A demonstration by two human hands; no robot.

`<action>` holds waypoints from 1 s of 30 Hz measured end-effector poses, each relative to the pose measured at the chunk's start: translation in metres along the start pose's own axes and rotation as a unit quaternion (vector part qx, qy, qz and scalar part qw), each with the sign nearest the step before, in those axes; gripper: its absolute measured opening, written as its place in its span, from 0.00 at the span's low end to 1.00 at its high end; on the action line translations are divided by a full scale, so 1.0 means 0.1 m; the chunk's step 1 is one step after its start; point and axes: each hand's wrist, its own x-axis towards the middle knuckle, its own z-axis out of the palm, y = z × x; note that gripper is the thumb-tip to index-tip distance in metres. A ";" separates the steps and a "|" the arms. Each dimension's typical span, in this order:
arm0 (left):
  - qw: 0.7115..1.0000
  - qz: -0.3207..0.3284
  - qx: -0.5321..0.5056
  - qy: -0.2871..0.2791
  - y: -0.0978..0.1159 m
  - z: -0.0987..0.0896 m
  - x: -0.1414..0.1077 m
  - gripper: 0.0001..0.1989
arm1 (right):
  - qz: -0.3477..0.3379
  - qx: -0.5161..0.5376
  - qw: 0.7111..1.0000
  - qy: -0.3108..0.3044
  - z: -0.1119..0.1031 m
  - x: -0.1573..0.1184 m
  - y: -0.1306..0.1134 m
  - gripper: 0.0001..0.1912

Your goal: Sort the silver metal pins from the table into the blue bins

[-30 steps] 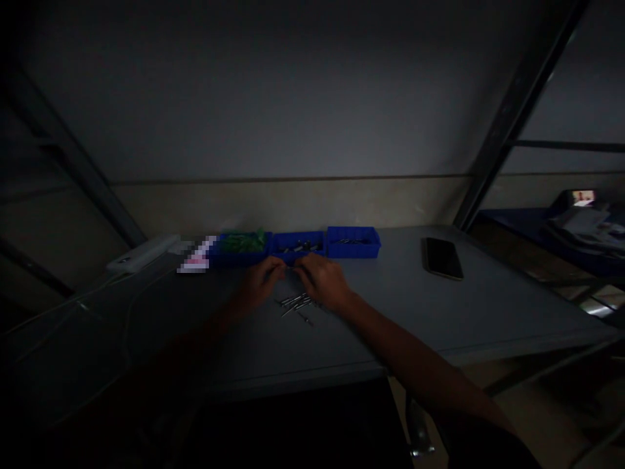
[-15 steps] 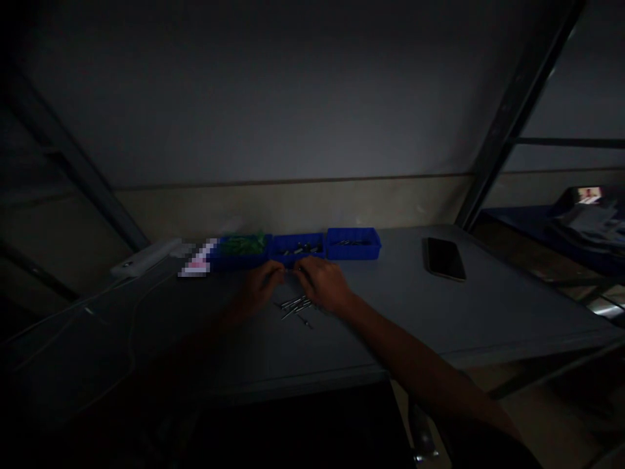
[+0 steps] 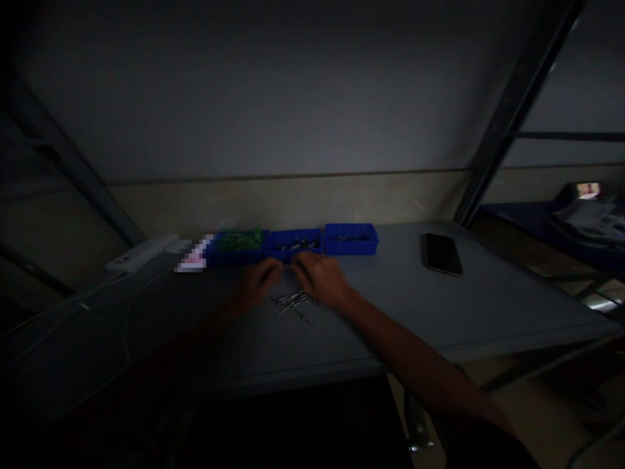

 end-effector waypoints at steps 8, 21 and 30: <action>1.000 -0.006 -0.016 -0.005 0.00 0.02 -0.02 0.11 | 0.014 -0.018 1.000 -0.017 0.03 0.01 0.01 0.10; 1.000 -0.006 0.010 -0.027 0.01 0.04 -0.01 0.15 | 0.027 -0.067 0.997 0.008 -0.10 0.04 0.12 0.15; 0.981 -0.009 0.128 -0.145 -0.09 0.22 0.23 0.12 | 0.329 -0.210 0.917 0.082 -0.27 0.06 0.49 0.26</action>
